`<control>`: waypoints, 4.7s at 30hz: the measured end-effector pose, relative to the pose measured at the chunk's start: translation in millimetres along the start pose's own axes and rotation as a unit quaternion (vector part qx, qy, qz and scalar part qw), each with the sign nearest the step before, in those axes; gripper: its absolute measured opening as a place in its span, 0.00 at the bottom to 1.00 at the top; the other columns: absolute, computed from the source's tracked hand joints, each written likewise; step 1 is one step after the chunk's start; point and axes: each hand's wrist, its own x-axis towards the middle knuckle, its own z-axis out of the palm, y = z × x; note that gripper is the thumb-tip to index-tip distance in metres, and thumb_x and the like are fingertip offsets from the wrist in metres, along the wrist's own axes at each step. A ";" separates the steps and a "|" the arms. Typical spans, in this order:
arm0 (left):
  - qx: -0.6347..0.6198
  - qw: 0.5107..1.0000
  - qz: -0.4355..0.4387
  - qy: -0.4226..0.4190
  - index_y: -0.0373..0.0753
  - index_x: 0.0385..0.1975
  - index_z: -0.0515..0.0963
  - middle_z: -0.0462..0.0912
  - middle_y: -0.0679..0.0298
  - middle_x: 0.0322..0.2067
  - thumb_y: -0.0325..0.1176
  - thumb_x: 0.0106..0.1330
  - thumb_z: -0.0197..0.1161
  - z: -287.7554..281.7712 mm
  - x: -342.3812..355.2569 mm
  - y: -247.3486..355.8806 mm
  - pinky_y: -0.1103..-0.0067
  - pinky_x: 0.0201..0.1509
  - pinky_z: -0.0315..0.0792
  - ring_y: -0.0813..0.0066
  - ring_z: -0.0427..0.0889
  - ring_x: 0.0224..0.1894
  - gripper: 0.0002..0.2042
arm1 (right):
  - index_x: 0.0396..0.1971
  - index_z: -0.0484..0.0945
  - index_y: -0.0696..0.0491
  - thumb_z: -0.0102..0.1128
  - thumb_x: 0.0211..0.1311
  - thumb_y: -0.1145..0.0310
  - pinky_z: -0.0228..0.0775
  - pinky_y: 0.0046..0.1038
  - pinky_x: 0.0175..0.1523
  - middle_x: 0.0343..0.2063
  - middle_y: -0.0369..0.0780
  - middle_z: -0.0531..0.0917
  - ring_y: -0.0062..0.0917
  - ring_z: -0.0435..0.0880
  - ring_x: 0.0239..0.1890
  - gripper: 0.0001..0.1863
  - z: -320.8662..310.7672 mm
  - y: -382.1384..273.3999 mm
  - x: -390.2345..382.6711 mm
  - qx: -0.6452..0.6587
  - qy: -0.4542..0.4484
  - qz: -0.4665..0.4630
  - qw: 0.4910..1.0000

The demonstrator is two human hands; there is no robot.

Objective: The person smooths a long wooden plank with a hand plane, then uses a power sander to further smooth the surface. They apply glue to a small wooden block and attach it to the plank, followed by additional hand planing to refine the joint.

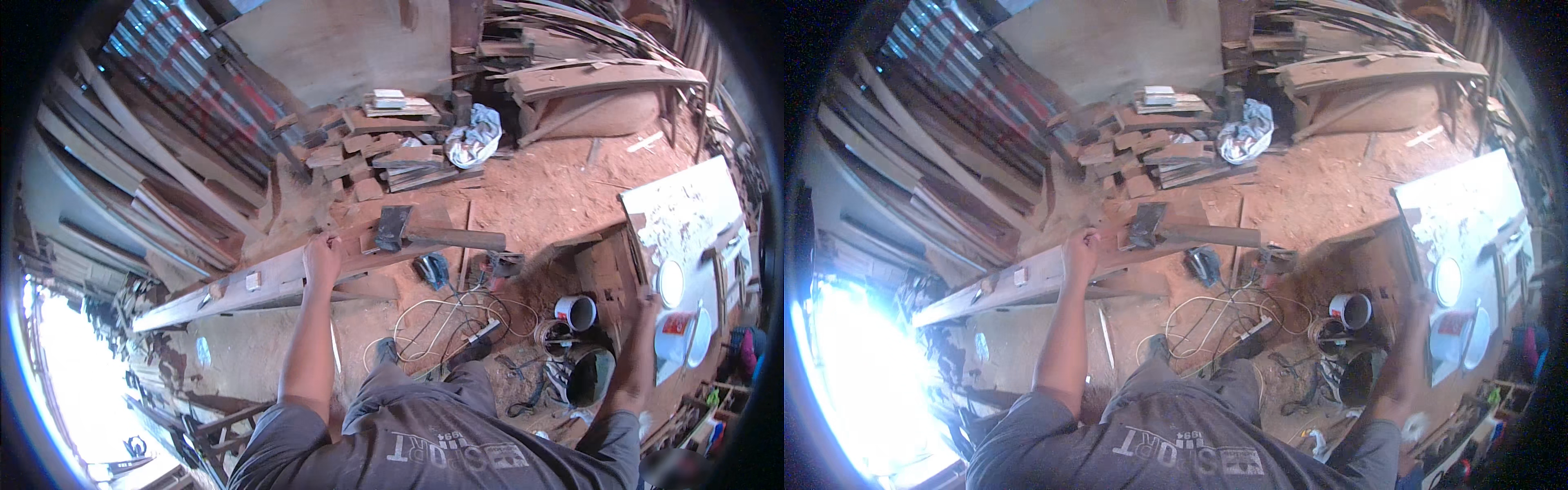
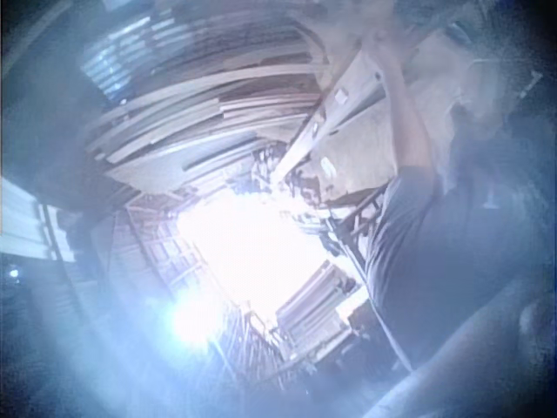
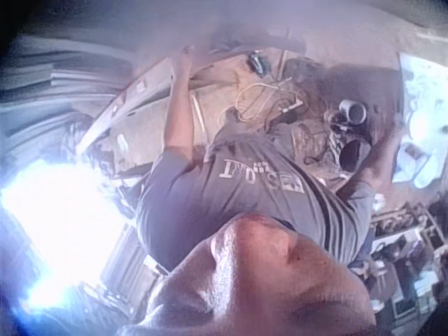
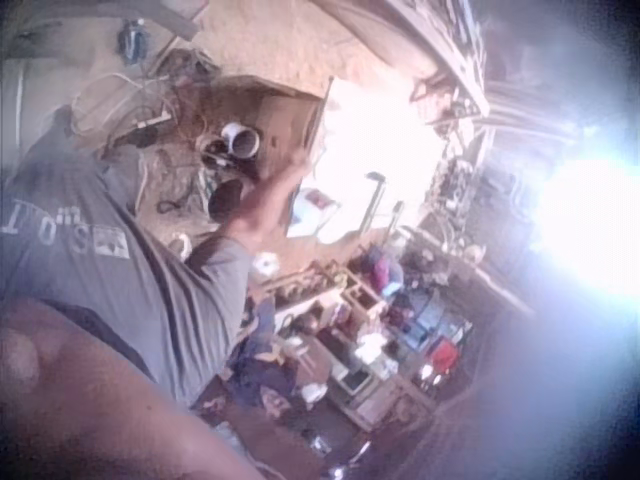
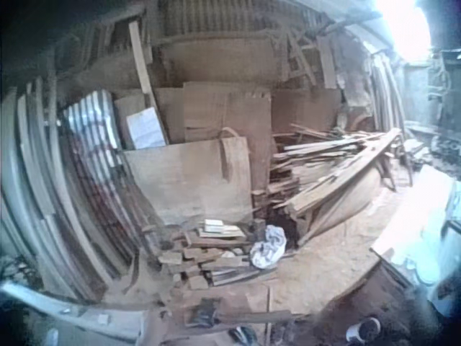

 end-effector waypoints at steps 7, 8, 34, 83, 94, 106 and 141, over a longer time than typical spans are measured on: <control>0.116 0.993 -0.012 -0.034 0.34 0.39 0.88 0.90 0.47 0.37 0.32 0.67 0.73 -90.7 -27.6 23.5 0.60 0.48 0.82 0.50 0.90 0.41 0.09 | 0.67 0.76 0.57 0.54 0.81 0.57 0.78 0.39 0.66 0.55 0.42 0.84 0.34 0.82 0.60 0.24 136.8 -106.7 63.7 0.529 0.177 0.181 0.810; 0.110 0.993 -0.015 -0.042 0.33 0.39 0.88 0.90 0.47 0.37 0.32 0.67 0.72 -94.8 -31.4 19.8 0.60 0.49 0.81 0.49 0.90 0.41 0.09 | 0.67 0.76 0.57 0.56 0.81 0.58 0.77 0.38 0.66 0.57 0.42 0.84 0.33 0.82 0.61 0.24 184.6 -162.3 44.8 0.472 0.110 0.149 0.862; -0.045 0.925 0.281 -0.253 0.34 0.41 0.81 0.88 0.52 0.34 0.39 0.70 0.70 -139.0 78.6 -55.3 0.66 0.44 0.82 0.57 0.89 0.36 0.13 | 0.43 0.86 0.53 0.72 0.55 0.55 0.79 0.50 0.52 0.38 0.51 0.90 0.50 0.89 0.46 0.21 433.9 -588.4 -238.8 -0.447 -0.110 -0.152 0.875; -0.171 0.953 0.251 -0.006 0.43 0.42 0.90 0.92 0.65 0.39 0.28 0.67 0.72 -137.7 -52.4 -170.7 0.65 0.52 0.74 0.58 0.85 0.43 0.07 | 0.54 0.73 0.59 0.74 0.67 0.67 0.79 0.33 0.46 0.37 0.48 0.88 0.31 0.90 0.39 0.23 571.6 -663.0 -453.5 0.041 -0.154 -0.159 0.974; -0.171 0.942 0.287 0.013 0.47 0.41 0.91 0.91 0.66 0.37 0.30 0.65 0.73 -135.6 -50.7 -173.7 0.64 0.50 0.73 0.58 0.83 0.42 0.07 | 0.62 0.69 0.55 0.70 0.71 0.61 0.80 0.47 0.49 0.40 0.57 0.89 0.56 0.90 0.46 0.27 587.3 -671.1 -445.3 -0.076 -0.217 -0.138 0.963; -0.187 0.955 0.229 0.005 0.42 0.57 0.78 0.91 0.66 0.37 0.28 0.64 0.72 -137.1 -53.0 -172.1 0.60 0.57 0.72 0.58 0.85 0.48 0.20 | 0.75 0.68 0.43 0.58 0.79 0.55 0.79 0.54 0.49 0.42 0.57 0.88 0.58 0.88 0.45 0.29 618.8 -652.2 -449.8 -0.293 -0.241 -0.166 0.910; -0.017 0.932 0.362 0.017 0.56 0.38 0.91 0.81 0.72 0.63 0.39 0.60 0.80 -167.7 -44.3 -195.7 0.37 0.76 0.54 0.54 0.71 0.72 0.08 | 0.72 0.73 0.48 0.62 0.77 0.55 0.78 0.51 0.55 0.50 0.56 0.87 0.56 0.87 0.52 0.28 596.0 -627.3 -461.8 -0.195 -0.187 -0.098 0.958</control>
